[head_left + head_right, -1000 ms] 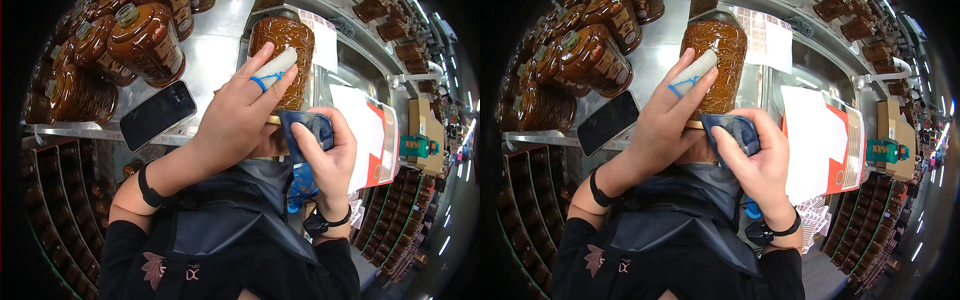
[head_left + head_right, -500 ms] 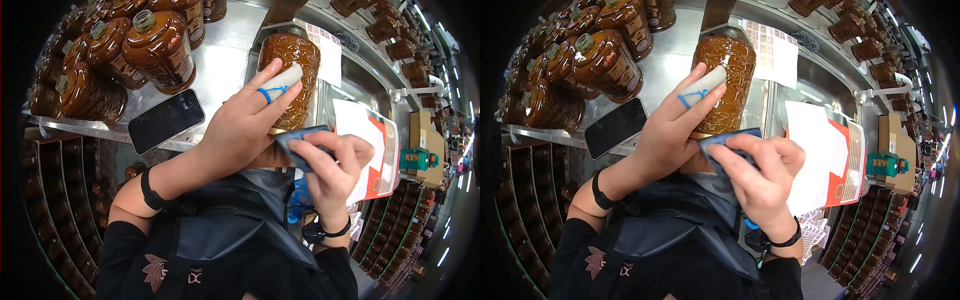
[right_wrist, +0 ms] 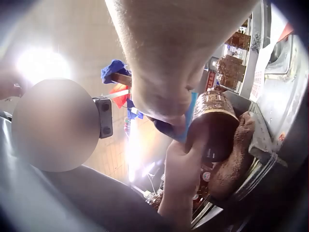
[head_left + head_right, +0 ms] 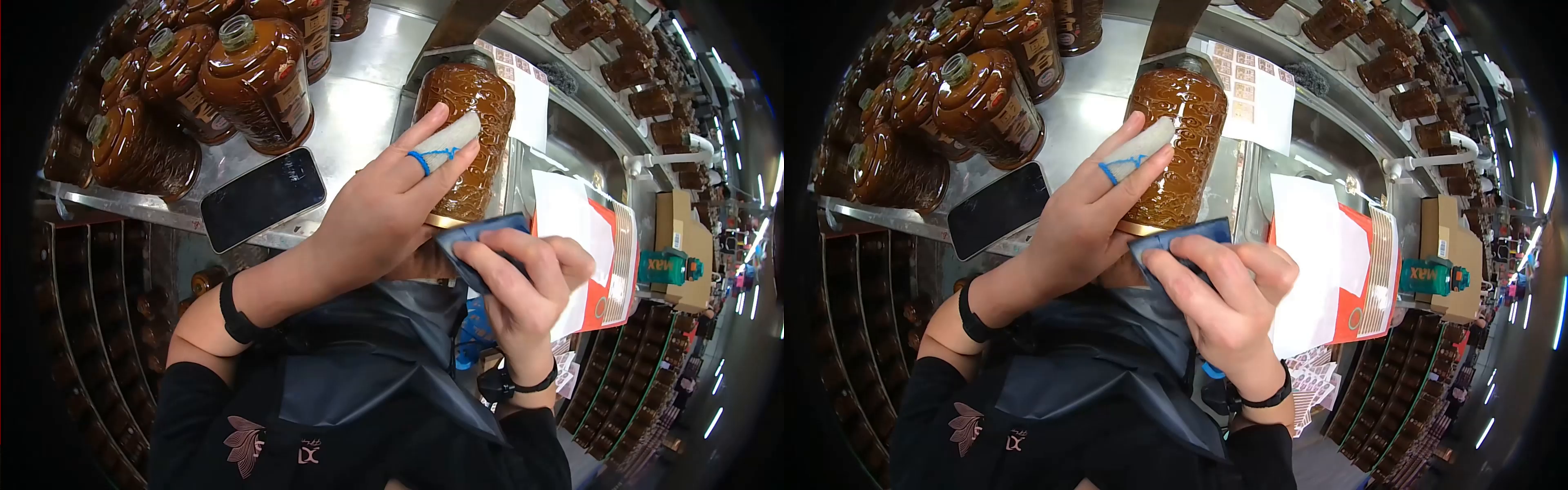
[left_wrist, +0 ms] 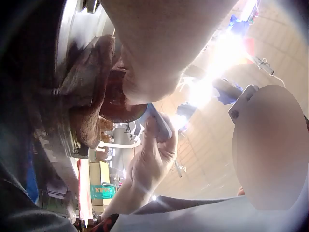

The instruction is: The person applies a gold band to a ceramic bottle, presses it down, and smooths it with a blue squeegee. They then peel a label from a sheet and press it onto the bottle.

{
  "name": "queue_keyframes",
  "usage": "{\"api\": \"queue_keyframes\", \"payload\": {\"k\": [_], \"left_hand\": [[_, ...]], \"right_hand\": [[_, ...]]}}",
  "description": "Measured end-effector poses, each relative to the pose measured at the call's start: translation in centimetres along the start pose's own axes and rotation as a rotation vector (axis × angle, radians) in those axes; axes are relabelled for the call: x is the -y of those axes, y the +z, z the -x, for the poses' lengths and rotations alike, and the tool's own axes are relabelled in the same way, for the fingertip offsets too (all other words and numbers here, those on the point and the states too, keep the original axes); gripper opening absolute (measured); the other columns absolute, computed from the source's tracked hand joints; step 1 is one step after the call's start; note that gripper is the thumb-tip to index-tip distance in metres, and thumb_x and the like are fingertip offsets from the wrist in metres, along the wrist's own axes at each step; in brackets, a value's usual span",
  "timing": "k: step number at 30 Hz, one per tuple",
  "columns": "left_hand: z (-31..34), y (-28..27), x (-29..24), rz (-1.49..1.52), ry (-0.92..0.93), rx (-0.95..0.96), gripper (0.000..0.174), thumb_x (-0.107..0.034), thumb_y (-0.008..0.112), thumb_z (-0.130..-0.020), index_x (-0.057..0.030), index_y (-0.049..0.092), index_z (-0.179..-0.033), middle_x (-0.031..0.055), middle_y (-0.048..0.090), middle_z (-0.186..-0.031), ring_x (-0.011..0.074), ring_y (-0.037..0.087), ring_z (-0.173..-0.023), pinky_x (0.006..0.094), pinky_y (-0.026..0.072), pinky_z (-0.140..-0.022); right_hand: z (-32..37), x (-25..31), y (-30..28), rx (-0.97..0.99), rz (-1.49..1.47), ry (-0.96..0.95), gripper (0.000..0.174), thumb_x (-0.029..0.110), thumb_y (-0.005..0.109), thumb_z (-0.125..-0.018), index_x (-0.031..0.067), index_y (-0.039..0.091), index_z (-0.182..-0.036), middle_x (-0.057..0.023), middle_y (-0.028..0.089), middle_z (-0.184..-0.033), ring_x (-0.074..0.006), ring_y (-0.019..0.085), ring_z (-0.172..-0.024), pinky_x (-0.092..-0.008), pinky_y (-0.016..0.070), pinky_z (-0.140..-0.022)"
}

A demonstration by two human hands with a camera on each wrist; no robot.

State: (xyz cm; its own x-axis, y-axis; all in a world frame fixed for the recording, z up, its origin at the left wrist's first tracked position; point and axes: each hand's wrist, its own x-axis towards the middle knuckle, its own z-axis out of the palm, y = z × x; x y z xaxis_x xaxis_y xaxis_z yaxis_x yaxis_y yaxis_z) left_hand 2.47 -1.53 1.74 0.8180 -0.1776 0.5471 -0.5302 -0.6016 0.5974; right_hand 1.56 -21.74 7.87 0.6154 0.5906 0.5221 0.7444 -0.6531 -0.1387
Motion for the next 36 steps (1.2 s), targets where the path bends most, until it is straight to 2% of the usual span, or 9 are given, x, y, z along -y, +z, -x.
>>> {"api": "queue_keyframes", "payload": {"k": [3,9,11,12,14,21,26,29,36], "left_hand": [[0.0,-0.1,0.3,-0.049,0.001,0.017,0.078,-0.002,0.079,-0.074,-0.0075,0.056,-0.148,0.0247,0.054,-0.146,0.0426,0.045,-0.145,0.0457,0.0483,-0.109],[0.5,0.2,0.4,0.000,-0.003,-0.020,0.079,-0.003,0.078,-0.076,-0.0034,0.052,-0.150,0.0270,0.049,-0.151,0.0442,0.042,-0.146,0.0464,0.0437,-0.114],[0.7,0.3,0.5,-0.042,0.000,-0.084,0.079,-0.008,0.079,-0.076,-0.0027,0.051,-0.150,0.0184,0.061,-0.111,0.0453,0.048,-0.141,0.0455,0.0505,-0.106],[0.7,0.3,0.4,-0.039,0.001,-0.079,0.079,-0.008,0.079,-0.076,-0.0027,0.051,-0.150,0.0184,0.061,-0.111,0.0453,0.048,-0.141,0.0455,0.0505,-0.106],[0.6,0.3,0.5,-0.062,0.012,-0.094,0.078,-0.008,0.079,-0.077,-0.0032,0.051,-0.150,0.0202,0.062,-0.119,0.0462,0.049,-0.140,0.0456,0.0515,-0.105],[0.9,0.4,0.8,-0.061,0.006,-0.067,0.082,-0.007,0.079,-0.077,-0.0049,0.048,-0.153,0.0211,0.062,-0.122,0.0459,0.047,-0.142,0.0460,0.0503,-0.106],[1.3,0.4,0.9,0.036,-0.054,-0.074,0.085,-0.006,0.080,-0.075,-0.0040,0.046,-0.154,0.0265,0.054,-0.145,0.0465,0.045,-0.143,0.0462,0.0466,-0.111],[1.4,0.4,1.0,0.062,-0.052,-0.061,0.085,-0.005,0.079,-0.076,-0.0031,0.046,-0.154,0.0287,0.046,-0.153,0.0460,0.045,-0.143,0.0464,0.0448,-0.113],[1.8,0.7,1.5,0.086,-0.066,-0.078,0.086,-0.003,0.077,-0.075,-0.0029,0.044,-0.155,0.0286,0.046,-0.153,0.0456,0.044,-0.143,0.0472,0.0439,-0.114]], "right_hand": [[0.7,-0.4,0.2,0.055,-0.001,0.014,0.022,0.018,0.077,-0.078,0.0225,0.082,-0.098,0.0082,0.071,-0.102,-0.0163,0.051,-0.095,-0.0315,0.0352,-0.091],[1.8,-0.6,-0.3,0.084,-0.025,0.066,0.025,0.014,0.078,-0.074,0.0214,0.082,-0.097,0.0077,0.071,-0.100,-0.0170,0.051,-0.094,-0.0314,0.0353,-0.090],[1.7,-0.6,-0.3,0.075,-0.060,0.079,0.026,0.014,0.079,-0.073,0.0211,0.082,-0.097,0.0073,0.071,-0.100,-0.0170,0.051,-0.093,-0.0313,0.0353,-0.089],[1.2,-0.4,-0.5,0.038,-0.044,0.070,0.027,0.014,0.078,-0.072,0.0212,0.082,-0.098,0.0071,0.071,-0.100,-0.0169,0.051,-0.093,-0.0312,0.0352,-0.088],[0.3,-0.2,-0.3,0.001,-0.009,0.049,0.029,0.014,0.079,-0.071,0.0218,0.083,-0.099,0.0071,0.071,-0.100,-0.0162,0.051,-0.093,-0.0309,0.0351,-0.088],[0.2,0.5,0.5,0.021,0.005,0.031,0.026,0.016,0.080,-0.072,0.0221,0.083,-0.097,0.0075,0.070,-0.098,-0.0172,0.052,-0.094,-0.0306,0.0353,-0.088],[0.9,0.4,-0.4,0.153,-0.012,0.067,0.026,0.015,0.081,-0.072,0.0216,0.083,-0.097,0.0061,0.069,-0.095,-0.0178,0.053,-0.096,-0.0311,0.0364,-0.087],[0.3,0.8,-0.9,0.058,-0.029,0.101,0.026,0.016,0.082,-0.072,0.0212,0.083,-0.097,0.0051,0.070,-0.094,-0.0176,0.053,-0.094,-0.0311,0.0356,-0.087],[0.6,0.4,-0.1,0.056,-0.038,0.123,0.027,0.011,0.079,-0.074,0.0208,0.083,-0.099,0.0047,0.070,-0.094,-0.0172,0.054,-0.093,-0.0331,0.0347,-0.088]]}}
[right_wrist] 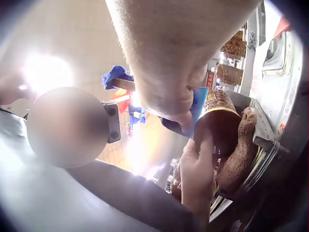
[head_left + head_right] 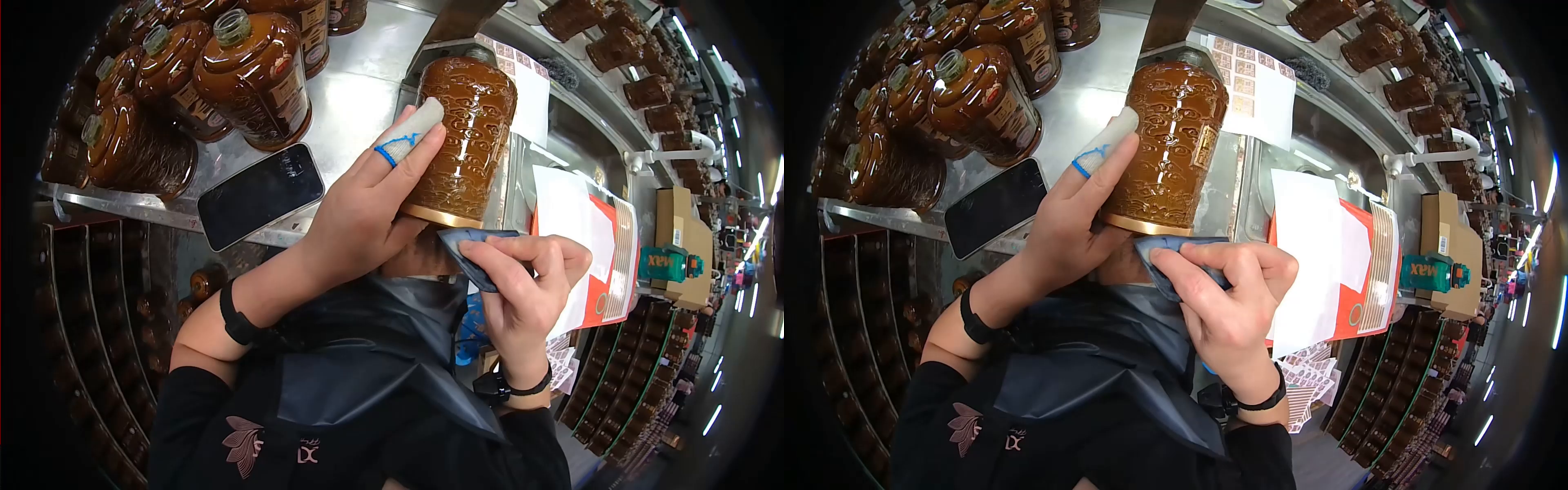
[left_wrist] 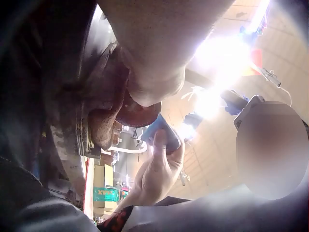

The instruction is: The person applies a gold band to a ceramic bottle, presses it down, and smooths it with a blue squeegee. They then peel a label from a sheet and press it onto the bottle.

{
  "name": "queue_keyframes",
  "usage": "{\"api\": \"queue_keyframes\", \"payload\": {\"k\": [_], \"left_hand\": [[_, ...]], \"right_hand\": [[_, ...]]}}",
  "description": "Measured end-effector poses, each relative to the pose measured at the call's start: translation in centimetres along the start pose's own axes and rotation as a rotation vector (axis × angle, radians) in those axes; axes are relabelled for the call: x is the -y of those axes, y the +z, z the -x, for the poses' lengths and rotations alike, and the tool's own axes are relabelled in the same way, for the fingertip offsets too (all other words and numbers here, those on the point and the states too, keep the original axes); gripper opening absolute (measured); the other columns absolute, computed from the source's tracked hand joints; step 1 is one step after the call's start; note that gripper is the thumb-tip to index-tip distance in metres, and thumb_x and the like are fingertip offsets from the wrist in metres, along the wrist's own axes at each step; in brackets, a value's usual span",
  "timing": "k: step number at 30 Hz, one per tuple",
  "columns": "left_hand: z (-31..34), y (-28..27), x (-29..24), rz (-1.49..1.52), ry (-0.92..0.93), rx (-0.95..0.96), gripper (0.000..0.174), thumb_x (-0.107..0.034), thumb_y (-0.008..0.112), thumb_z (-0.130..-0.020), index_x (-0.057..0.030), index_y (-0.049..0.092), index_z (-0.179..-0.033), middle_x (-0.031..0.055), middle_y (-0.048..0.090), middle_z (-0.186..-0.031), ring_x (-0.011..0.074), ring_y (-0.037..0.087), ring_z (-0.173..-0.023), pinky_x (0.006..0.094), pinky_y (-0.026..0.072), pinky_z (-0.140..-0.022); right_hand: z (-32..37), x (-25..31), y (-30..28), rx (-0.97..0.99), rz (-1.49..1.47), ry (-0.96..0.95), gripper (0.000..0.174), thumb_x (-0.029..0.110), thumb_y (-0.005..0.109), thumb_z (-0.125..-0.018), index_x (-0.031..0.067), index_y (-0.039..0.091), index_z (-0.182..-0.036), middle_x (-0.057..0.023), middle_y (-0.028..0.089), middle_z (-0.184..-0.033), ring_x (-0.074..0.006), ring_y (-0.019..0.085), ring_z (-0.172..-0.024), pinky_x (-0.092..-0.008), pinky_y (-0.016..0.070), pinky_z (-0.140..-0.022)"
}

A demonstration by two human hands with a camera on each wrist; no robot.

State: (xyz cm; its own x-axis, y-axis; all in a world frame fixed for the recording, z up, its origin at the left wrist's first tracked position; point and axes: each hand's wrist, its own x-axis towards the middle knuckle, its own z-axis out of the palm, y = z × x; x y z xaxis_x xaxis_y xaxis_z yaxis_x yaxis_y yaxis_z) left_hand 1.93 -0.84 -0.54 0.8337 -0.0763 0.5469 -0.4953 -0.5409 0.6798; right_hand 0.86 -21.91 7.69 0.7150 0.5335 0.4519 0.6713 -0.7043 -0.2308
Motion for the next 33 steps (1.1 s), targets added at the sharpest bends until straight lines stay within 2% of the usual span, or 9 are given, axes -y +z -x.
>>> {"api": "queue_keyframes", "payload": {"k": [3,4,5,8,12,17,23,29,33], "left_hand": [[0.0,0.0,-0.1,0.023,-0.004,0.012,0.086,-0.005,0.078,-0.075,-0.0029,0.045,-0.154,0.0282,0.046,-0.153,0.0461,0.045,-0.143,0.0470,0.0438,-0.114],[0.0,0.0,0.1,0.026,0.000,0.009,0.086,-0.005,0.078,-0.074,-0.0035,0.046,-0.154,0.0272,0.047,-0.153,0.0459,0.044,-0.143,0.0472,0.0436,-0.114],[0.0,0.0,0.2,0.029,0.002,0.005,0.085,-0.006,0.079,-0.074,-0.0042,0.048,-0.153,0.0262,0.048,-0.152,0.0456,0.044,-0.144,0.0473,0.0435,-0.114],[-0.6,-0.2,-0.4,-0.080,0.055,-0.015,0.084,-0.008,0.080,-0.072,-0.0064,0.052,-0.151,0.0227,0.052,-0.150,0.0435,0.043,-0.145,0.0485,0.0433,-0.115],[-1.2,-0.6,-1.1,-0.175,0.106,-0.001,0.083,-0.003,0.079,-0.069,-0.0090,0.057,-0.148,0.0216,0.052,-0.151,0.0443,0.043,-0.146,0.0491,0.0408,-0.116],[-2.3,0.3,-0.8,-0.032,0.160,0.036,0.074,0.004,0.075,-0.069,-0.0106,0.064,-0.141,0.0177,0.063,-0.138,0.0417,0.044,-0.146,0.0489,0.0451,-0.112],[-2.4,0.0,-1.2,-0.053,0.125,0.049,0.069,-0.003,0.081,-0.070,-0.0117,0.067,-0.137,0.0165,0.067,-0.134,0.0400,0.049,-0.143,0.0467,0.0503,-0.107],[-2.3,-0.1,-1.4,-0.065,0.115,0.045,0.068,-0.005,0.081,-0.072,-0.0120,0.067,-0.137,0.0169,0.066,-0.135,0.0394,0.050,-0.142,0.0455,0.0517,-0.106],[-2.2,-0.1,-1.1,-0.065,0.110,0.041,0.067,-0.005,0.081,-0.072,-0.0122,0.067,-0.138,0.0169,0.066,-0.135,0.0396,0.050,-0.142,0.0454,0.0517,-0.106]], "right_hand": [[0.8,-0.6,0.3,0.124,-0.053,0.008,0.028,0.012,0.080,-0.074,0.0214,0.083,-0.100,0.0048,0.069,-0.094,-0.0172,0.055,-0.094,-0.0330,0.0344,-0.088],[1.1,-0.4,0.6,0.105,-0.085,0.002,0.038,0.002,0.077,-0.066,0.0188,0.081,-0.100,0.0022,0.068,-0.093,-0.0216,0.053,-0.095,-0.0369,0.0357,-0.091],[1.0,-0.4,0.4,0.105,-0.084,0.000,0.038,0.002,0.077,-0.066,0.0188,0.081,-0.100,0.0022,0.068,-0.093,-0.0216,0.053,-0.095,-0.0369,0.0357,-0.091],[0.3,0.1,-0.4,-0.008,0.019,-0.011,0.029,0.014,0.081,-0.073,0.0224,0.083,-0.101,0.0048,0.069,-0.094,-0.0179,0.053,-0.092,-0.0325,0.0343,-0.088],[-0.6,0.1,-0.2,-0.053,0.052,-0.043,0.029,0.014,0.081,-0.072,0.0216,0.083,-0.100,0.0045,0.069,-0.093,-0.0177,0.053,-0.092,-0.0318,0.0342,-0.088],[-0.9,0.3,0.5,-0.041,0.054,-0.075,0.026,0.014,0.080,-0.073,0.0194,0.082,-0.098,0.0046,0.068,-0.093,-0.0182,0.052,-0.094,-0.0316,0.0345,-0.087],[-0.5,0.1,-0.3,0.086,0.043,-0.073,0.026,0.012,0.079,-0.072,0.0186,0.082,-0.097,0.0047,0.067,-0.092,-0.0182,0.053,-0.094,-0.0317,0.0348,-0.086],[-1.3,0.5,-0.3,-0.043,0.036,-0.064,0.026,0.012,0.078,-0.073,0.0184,0.081,-0.098,0.0049,0.068,-0.093,-0.0181,0.054,-0.092,-0.0316,0.0347,-0.086],[-1.0,0.5,0.2,-0.011,0.062,-0.081,0.026,0.012,0.078,-0.073,0.0182,0.081,-0.098,0.0050,0.067,-0.092,-0.0175,0.053,-0.095,-0.0318,0.0342,-0.086]]}}
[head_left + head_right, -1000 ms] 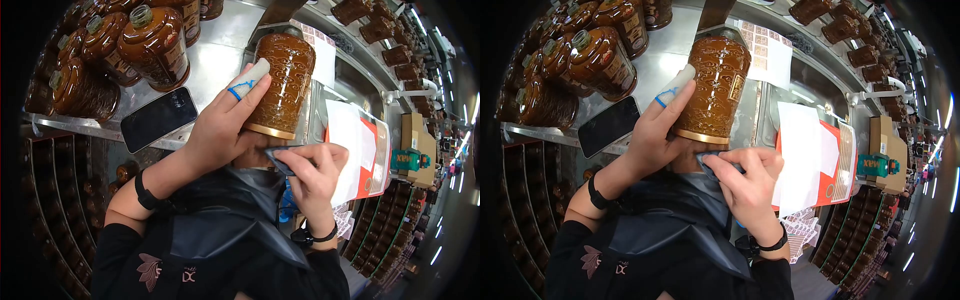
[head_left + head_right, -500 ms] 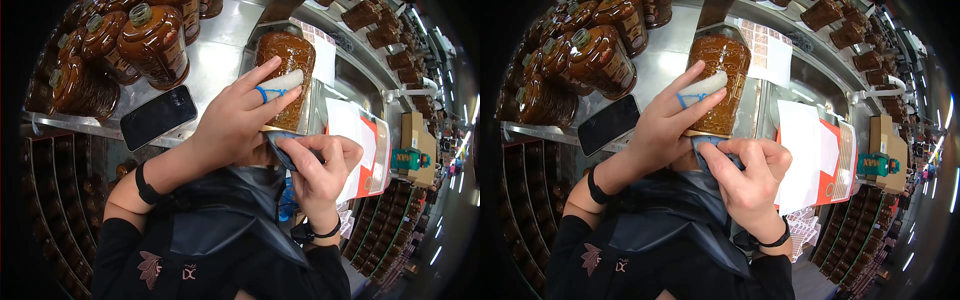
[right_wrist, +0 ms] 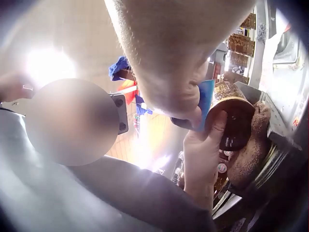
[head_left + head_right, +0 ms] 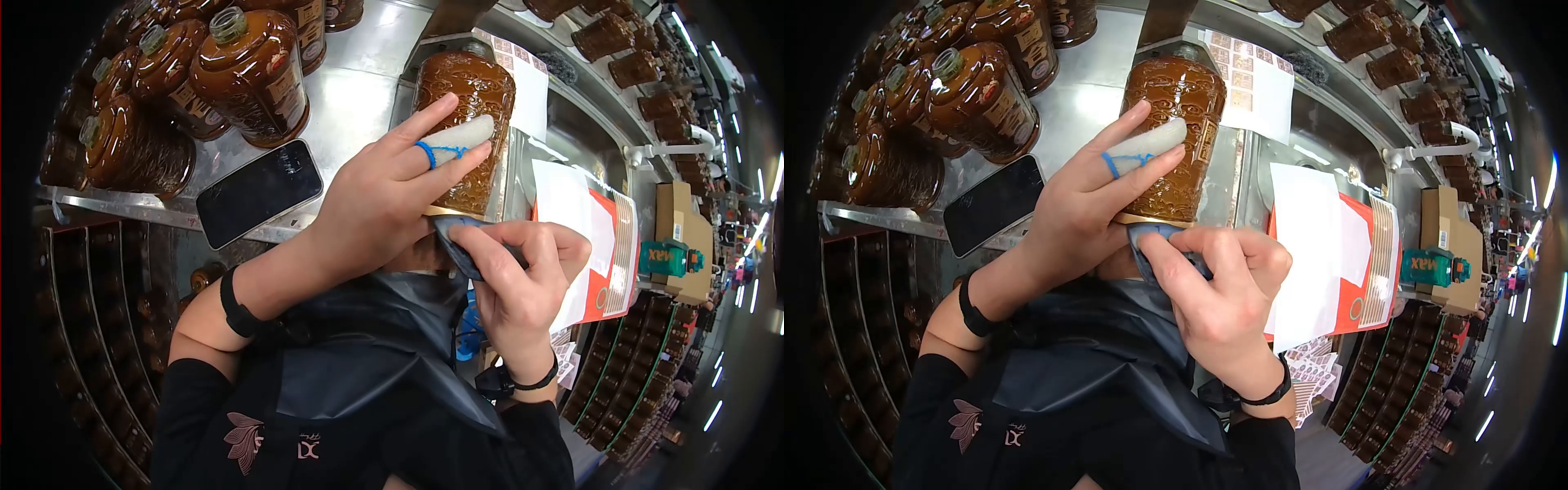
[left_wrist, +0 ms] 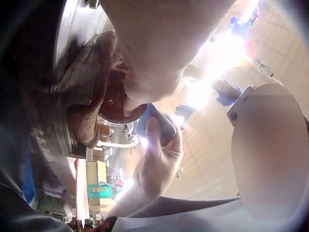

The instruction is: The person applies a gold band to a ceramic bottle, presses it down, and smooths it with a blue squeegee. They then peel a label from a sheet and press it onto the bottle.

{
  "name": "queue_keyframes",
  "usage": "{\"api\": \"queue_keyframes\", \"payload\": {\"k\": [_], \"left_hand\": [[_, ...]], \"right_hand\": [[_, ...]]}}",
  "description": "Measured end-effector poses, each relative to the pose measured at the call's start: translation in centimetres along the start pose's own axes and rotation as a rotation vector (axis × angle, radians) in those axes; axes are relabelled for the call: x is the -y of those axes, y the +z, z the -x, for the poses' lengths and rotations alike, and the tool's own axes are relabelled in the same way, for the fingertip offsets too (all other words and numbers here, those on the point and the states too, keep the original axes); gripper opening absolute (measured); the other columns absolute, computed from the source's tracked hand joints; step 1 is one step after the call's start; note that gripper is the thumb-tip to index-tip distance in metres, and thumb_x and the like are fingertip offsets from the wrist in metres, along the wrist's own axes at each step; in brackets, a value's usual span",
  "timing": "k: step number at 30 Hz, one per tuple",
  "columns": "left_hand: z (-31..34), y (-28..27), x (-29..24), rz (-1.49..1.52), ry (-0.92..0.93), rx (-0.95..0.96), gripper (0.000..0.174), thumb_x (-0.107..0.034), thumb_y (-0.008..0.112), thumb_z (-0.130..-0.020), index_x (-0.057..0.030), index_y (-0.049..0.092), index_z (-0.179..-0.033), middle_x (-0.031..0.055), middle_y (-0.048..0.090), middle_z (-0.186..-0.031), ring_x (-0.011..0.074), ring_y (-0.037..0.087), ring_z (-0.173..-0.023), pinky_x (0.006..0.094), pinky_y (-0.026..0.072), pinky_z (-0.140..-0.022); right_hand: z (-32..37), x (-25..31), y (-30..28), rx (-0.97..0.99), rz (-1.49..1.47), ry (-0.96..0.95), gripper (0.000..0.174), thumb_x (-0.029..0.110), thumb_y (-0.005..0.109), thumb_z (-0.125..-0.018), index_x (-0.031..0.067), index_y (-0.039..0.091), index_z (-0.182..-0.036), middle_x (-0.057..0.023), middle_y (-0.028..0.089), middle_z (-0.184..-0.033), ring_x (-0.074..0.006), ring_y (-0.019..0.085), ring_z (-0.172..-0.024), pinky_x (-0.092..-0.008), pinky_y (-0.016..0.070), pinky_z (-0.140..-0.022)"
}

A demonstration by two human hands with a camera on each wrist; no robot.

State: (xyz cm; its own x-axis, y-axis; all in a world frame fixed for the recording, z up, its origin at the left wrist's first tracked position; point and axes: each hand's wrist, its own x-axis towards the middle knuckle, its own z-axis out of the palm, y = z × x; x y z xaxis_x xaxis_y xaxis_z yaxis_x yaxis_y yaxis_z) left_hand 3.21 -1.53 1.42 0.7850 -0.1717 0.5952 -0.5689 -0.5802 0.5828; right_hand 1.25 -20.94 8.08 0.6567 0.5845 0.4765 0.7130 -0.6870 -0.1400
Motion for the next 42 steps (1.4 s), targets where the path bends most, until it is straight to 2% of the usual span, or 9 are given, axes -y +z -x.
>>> {"api": "queue_keyframes", "payload": {"k": [6,15,21,23,28,30,34,37,42], "left_hand": [[-0.2,-0.2,-0.3,-0.003,-0.007,0.014,0.068,-0.003,0.080,-0.071,-0.0125,0.067,-0.138,0.0173,0.067,-0.133,0.0396,0.050,-0.142,0.0453,0.0524,-0.105],[0.0,0.1,0.1,-0.018,0.015,-0.022,0.070,-0.005,0.082,-0.070,-0.0128,0.067,-0.138,0.0162,0.068,-0.129,0.0399,0.051,-0.141,0.0445,0.0530,-0.104],[0.4,-0.4,-0.3,0.034,-0.055,0.018,0.077,-0.001,0.082,-0.067,-0.0121,0.065,-0.141,0.0173,0.064,-0.137,0.0403,0.046,-0.145,0.0464,0.0485,-0.109],[0.8,-0.3,-0.2,0.044,-0.080,0.024,0.081,0.000,0.082,-0.066,-0.0115,0.062,-0.143,0.0188,0.061,-0.142,0.0413,0.044,-0.147,0.0464,0.0451,-0.113],[1.1,-0.2,0.0,0.043,-0.057,-0.005,0.081,0.001,0.081,-0.067,-0.0107,0.061,-0.145,0.0218,0.058,-0.145,0.0424,0.043,-0.147,0.0464,0.0435,-0.114],[1.1,-0.1,0.2,0.040,-0.056,-0.008,0.081,0.001,0.080,-0.068,-0.0099,0.060,-0.145,0.0228,0.057,-0.146,0.0425,0.042,-0.147,0.0467,0.0429,-0.115],[1.4,0.3,0.4,0.072,-0.043,-0.075,0.080,-0.005,0.083,-0.069,-0.0105,0.059,-0.145,0.0189,0.061,-0.140,0.0411,0.047,-0.144,0.0461,0.0480,-0.111],[1.7,0.5,0.5,0.094,-0.057,-0.095,0.079,-0.005,0.082,-0.071,-0.0102,0.059,-0.146,0.0194,0.060,-0.142,0.0417,0.046,-0.144,0.0462,0.0474,-0.111],[1.6,0.4,0.6,0.094,-0.046,-0.099,0.077,-0.006,0.081,-0.072,-0.0096,0.059,-0.146,0.0203,0.059,-0.143,0.0423,0.046,-0.144,0.0467,0.0472,-0.111]], "right_hand": [[0.6,0.0,-0.3,0.100,-0.023,0.021,0.025,0.012,0.078,-0.074,0.0183,0.081,-0.098,0.0054,0.066,-0.091,-0.0181,0.052,-0.096,-0.0321,0.0340,-0.087],[0.2,0.5,0.0,-0.022,0.001,0.027,0.026,0.015,0.080,-0.072,0.0184,0.082,-0.098,0.0044,0.068,-0.091,-0.0175,0.053,-0.091,-0.0311,0.0352,-0.086],[1.0,-0.2,-0.7,0.108,-0.085,0.053,0.030,0.010,0.079,-0.072,0.0182,0.082,-0.100,0.0045,0.069,-0.093,-0.0188,0.053,-0.092,-0.0326,0.0349,-0.086],[0.9,-0.4,-1.2,-0.002,-0.064,0.113,0.033,0.008,0.078,-0.069,0.0182,0.082,-0.101,0.0046,0.069,-0.094,-0.0193,0.053,-0.092,-0.0333,0.0345,-0.087],[0.6,-0.8,-0.1,-0.050,-0.068,0.070,0.036,0.007,0.077,-0.067,0.0185,0.082,-0.101,0.0044,0.070,-0.094,-0.0193,0.053,-0.091,-0.0336,0.0344,-0.087],[0.9,-0.9,0.0,-0.011,-0.084,0.076,0.035,0.007,0.078,-0.068,0.0184,0.082,-0.100,0.0043,0.070,-0.094,-0.0194,0.053,-0.092,-0.0336,0.0346,-0.087],[1.1,-1.1,-0.6,0.116,-0.131,0.076,0.032,0.008,0.079,-0.069,0.0182,0.081,-0.100,0.0041,0.069,-0.095,-0.0197,0.053,-0.091,-0.0334,0.0346,-0.087],[1.0,-0.9,-1.0,0.000,-0.110,0.096,0.037,0.005,0.077,-0.066,0.0172,0.081,-0.100,0.0027,0.070,-0.098,-0.0211,0.053,-0.094,-0.0341,0.0345,-0.088],[0.7,-1.1,0.1,-0.017,-0.113,0.077,0.042,0.003,0.076,-0.065,0.0176,0.081,-0.104,0.0023,0.070,-0.098,-0.0209,0.053,-0.095,-0.0347,0.0347,-0.088]]}}
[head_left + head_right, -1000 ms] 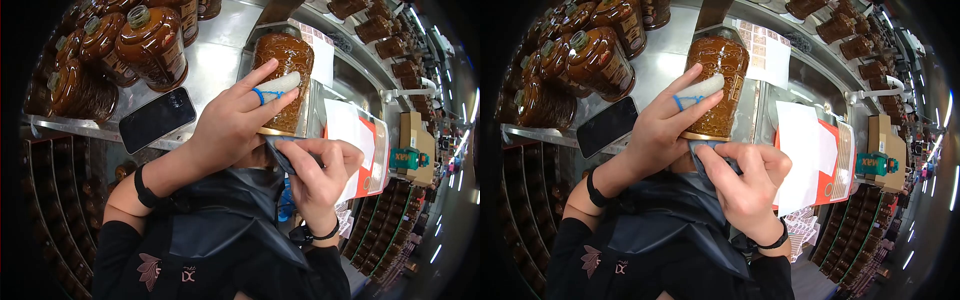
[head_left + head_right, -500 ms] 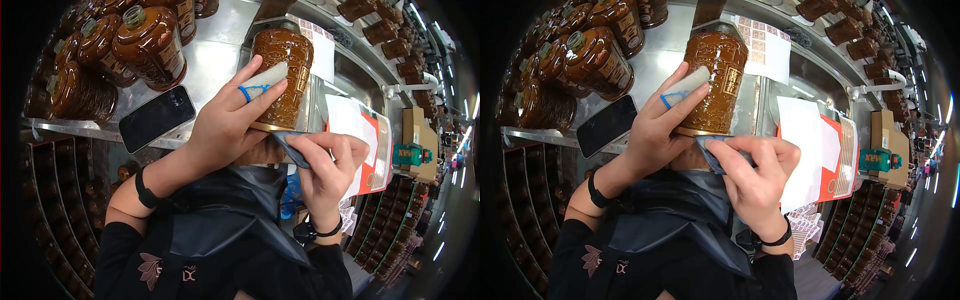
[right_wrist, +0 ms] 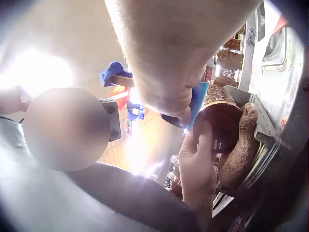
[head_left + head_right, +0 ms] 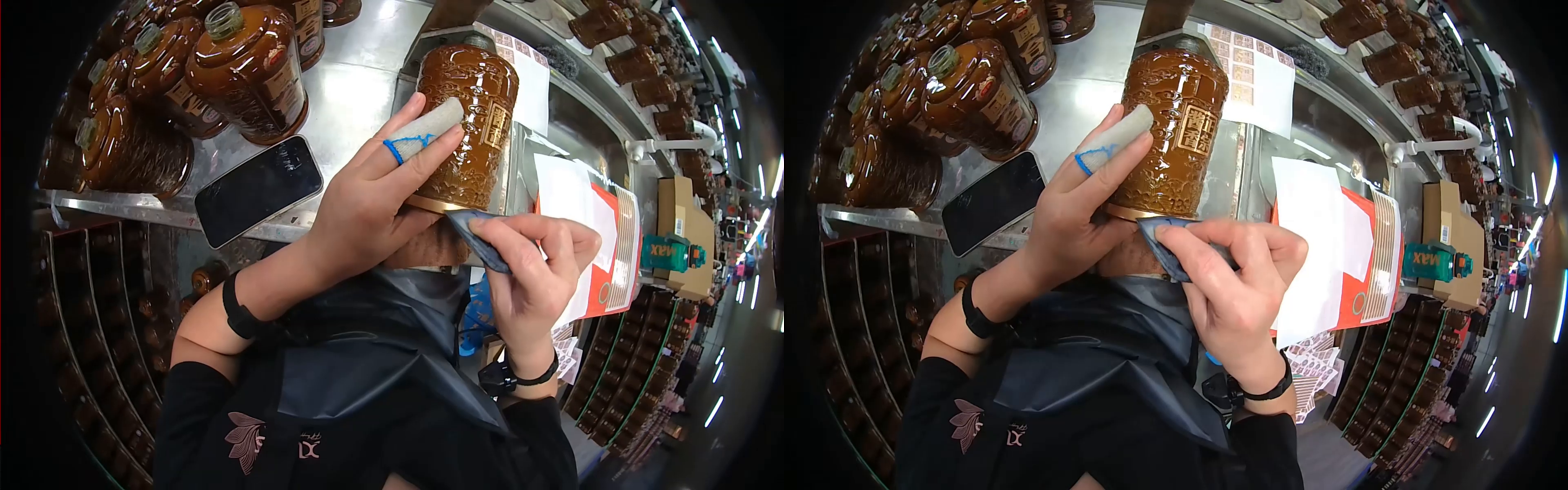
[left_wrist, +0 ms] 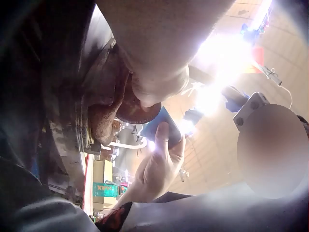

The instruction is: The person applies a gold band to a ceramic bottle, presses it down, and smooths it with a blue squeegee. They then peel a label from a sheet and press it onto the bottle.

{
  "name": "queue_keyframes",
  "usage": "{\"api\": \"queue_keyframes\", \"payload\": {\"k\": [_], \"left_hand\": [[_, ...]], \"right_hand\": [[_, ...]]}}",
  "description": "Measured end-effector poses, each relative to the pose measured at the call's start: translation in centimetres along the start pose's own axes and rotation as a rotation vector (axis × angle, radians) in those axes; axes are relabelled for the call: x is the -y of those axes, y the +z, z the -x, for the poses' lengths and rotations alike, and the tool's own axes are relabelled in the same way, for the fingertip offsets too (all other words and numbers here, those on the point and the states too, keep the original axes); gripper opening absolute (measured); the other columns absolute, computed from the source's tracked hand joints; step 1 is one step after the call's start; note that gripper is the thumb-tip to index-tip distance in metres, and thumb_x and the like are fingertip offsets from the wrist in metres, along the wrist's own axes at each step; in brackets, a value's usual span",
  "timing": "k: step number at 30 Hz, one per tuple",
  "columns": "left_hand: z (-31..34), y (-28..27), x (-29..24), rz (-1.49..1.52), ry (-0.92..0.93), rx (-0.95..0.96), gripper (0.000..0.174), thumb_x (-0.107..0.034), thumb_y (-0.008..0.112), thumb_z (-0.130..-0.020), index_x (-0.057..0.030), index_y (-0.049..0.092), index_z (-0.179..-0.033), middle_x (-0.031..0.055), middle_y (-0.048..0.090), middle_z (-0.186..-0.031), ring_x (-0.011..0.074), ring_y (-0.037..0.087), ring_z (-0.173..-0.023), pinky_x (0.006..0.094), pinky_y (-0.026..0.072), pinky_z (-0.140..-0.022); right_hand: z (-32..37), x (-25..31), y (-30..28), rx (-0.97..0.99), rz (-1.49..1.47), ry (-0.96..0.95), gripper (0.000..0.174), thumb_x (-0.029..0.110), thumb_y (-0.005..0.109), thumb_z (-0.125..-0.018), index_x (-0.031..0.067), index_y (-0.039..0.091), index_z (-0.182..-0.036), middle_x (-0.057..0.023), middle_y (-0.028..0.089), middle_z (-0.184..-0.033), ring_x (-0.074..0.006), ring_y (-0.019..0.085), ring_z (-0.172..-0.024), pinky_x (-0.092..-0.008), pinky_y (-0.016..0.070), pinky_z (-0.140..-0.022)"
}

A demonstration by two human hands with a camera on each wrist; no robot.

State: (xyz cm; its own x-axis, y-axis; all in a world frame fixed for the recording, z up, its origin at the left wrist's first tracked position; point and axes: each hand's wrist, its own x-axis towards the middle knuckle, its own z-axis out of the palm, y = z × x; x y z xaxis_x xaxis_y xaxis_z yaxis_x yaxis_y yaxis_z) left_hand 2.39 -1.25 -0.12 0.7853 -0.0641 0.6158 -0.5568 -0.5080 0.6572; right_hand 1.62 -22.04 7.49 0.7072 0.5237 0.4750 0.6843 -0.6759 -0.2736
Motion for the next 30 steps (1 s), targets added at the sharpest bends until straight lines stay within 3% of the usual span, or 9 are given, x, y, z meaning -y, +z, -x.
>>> {"api": "queue_keyframes", "payload": {"k": [3,5,9,19,30], "left_hand": [[0.2,0.0,0.1,0.009,-0.015,0.021,0.078,-0.006,0.081,-0.072,-0.0092,0.058,-0.147,0.0211,0.059,-0.143,0.0421,0.045,-0.145,0.0467,0.0472,-0.111],[0.3,0.1,0.1,0.026,-0.016,0.001,0.079,-0.005,0.081,-0.072,-0.0094,0.058,-0.147,0.0215,0.059,-0.143,0.0420,0.045,-0.145,0.0465,0.0469,-0.112],[0.5,0.0,0.0,0.031,-0.028,0.010,0.079,-0.004,0.081,-0.072,-0.0097,0.058,-0.147,0.0215,0.059,-0.143,0.0419,0.045,-0.145,0.0463,0.0466,-0.112],[0.2,-0.1,-0.1,0.011,-0.021,0.016,0.078,-0.003,0.081,-0.072,-0.0095,0.058,-0.146,0.0210,0.060,-0.142,0.0416,0.046,-0.144,0.0459,0.0474,-0.111],[0.4,0.3,0.5,0.001,-0.014,-0.006,0.081,-0.003,0.082,-0.069,-0.0103,0.058,-0.147,0.0207,0.059,-0.143,0.0410,0.045,-0.145,0.0459,0.0478,-0.110]], "right_hand": [[0.6,0.4,-0.1,-0.004,0.031,0.016,0.038,0.004,0.077,-0.067,0.0173,0.080,-0.103,0.0021,0.070,-0.097,-0.0210,0.054,-0.094,-0.0348,0.0352,-0.088],[0.8,0.4,-0.5,0.163,-0.021,0.034,0.034,0.005,0.078,-0.069,0.0174,0.081,-0.101,0.0024,0.070,-0.095,-0.0208,0.054,-0.092,-0.0347,0.0355,-0.088],[0.8,0.6,-0.9,0.018,0.034,0.047,0.031,0.007,0.079,-0.072,0.0188,0.082,-0.101,0.0040,0.070,-0.094,-0.0194,0.053,-0.091,-0.0339,0.0353,-0.088],[-0.2,0.3,0.7,-0.086,0.144,-0.070,0.027,0.013,0.078,-0.075,0.0189,0.083,-0.101,0.0050,0.070,-0.096,-0.0167,0.053,-0.092,-0.0304,0.0365,-0.084],[-0.2,0.9,0.5,-0.034,0.113,-0.125,0.030,0.015,0.079,-0.073,0.0200,0.083,-0.102,0.0059,0.070,-0.098,-0.0166,0.055,-0.088,-0.0306,0.0375,-0.082]]}}
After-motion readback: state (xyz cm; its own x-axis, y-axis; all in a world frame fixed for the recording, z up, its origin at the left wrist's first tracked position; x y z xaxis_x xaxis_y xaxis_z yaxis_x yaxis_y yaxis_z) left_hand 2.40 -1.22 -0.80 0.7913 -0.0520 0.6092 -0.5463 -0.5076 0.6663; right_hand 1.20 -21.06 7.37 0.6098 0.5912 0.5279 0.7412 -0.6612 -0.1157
